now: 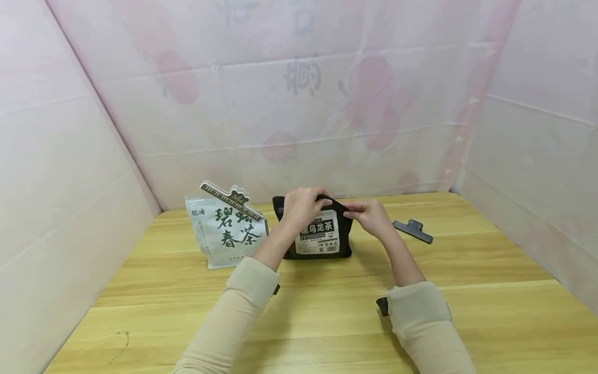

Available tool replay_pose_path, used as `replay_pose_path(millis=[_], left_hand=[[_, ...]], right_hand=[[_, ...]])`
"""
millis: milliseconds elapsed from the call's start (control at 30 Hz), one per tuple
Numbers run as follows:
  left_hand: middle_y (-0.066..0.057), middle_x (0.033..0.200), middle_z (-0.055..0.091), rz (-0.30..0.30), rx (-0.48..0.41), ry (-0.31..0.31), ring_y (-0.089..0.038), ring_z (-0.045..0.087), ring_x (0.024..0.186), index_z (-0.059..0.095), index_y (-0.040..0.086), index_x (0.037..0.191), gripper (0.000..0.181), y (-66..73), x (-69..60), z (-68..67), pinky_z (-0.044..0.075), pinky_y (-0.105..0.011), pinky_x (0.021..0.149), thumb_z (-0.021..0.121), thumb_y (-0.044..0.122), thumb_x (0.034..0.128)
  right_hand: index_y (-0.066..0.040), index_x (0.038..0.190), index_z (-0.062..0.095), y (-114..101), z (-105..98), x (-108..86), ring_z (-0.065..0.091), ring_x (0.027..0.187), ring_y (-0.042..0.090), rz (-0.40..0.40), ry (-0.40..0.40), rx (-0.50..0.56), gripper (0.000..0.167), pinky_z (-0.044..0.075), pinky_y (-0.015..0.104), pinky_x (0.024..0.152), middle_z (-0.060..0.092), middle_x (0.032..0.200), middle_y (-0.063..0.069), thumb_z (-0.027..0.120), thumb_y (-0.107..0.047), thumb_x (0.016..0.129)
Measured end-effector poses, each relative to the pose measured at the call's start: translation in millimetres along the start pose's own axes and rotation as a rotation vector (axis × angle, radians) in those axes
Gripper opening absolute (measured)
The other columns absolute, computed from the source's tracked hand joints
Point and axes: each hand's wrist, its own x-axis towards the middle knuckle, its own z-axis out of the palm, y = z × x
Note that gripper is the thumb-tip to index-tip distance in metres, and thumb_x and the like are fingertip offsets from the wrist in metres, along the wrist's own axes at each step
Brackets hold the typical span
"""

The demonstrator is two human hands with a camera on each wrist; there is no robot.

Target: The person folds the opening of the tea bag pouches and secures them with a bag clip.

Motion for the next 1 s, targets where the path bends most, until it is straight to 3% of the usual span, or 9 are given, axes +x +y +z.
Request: replay_pose_path(millis=[433,767,1000], left_hand=[[0.012,0.084,0.066,-0.014,-0.047,-0.037,-0.006,0.046,0.053,0.07,0.029,0.097,0.019,-0.1,2.1,-3.4,0.033,-0.019,0.045,0.06,0.041,0.0855],[0.012,0.085,0.066,-0.022,-0.056,-0.06,-0.007,0.045,0.052,0.07,0.029,0.098,0.02,0.8,1.2,-3.6,0.032,-0.019,0.044,0.061,0.041,0.0851],[0.012,0.086,0.067,-0.011,-0.064,-0.035,-0.006,0.045,0.051,0.07,0.028,0.099,0.02,-1.3,0.9,-2.7,0.032,-0.019,0.044,0.061,0.04,0.0854]], right_hand=[[0.004,0.116,0.057,-11.4,1.2,-2.5,0.054,0.107,0.035,-0.076,-0.07,0.004,0.031,0.044,0.046,0.086,0.058,0.114,0.022,0.057,-0.016,0.092],[0.005,0.107,0.061,-14.6,11.0,0.2,0.059,0.096,0.033,-0.098,0.017,-0.036,0.019,0.048,0.042,0.078,0.061,0.104,0.021,0.057,-0.005,0.091],[0.005,0.11,0.059,-17.0,13.6,0.6,0.058,0.094,0.033,-0.127,0.03,-0.037,0.021,0.049,0.04,0.077,0.061,0.103,0.02,0.057,-0.004,0.091]])
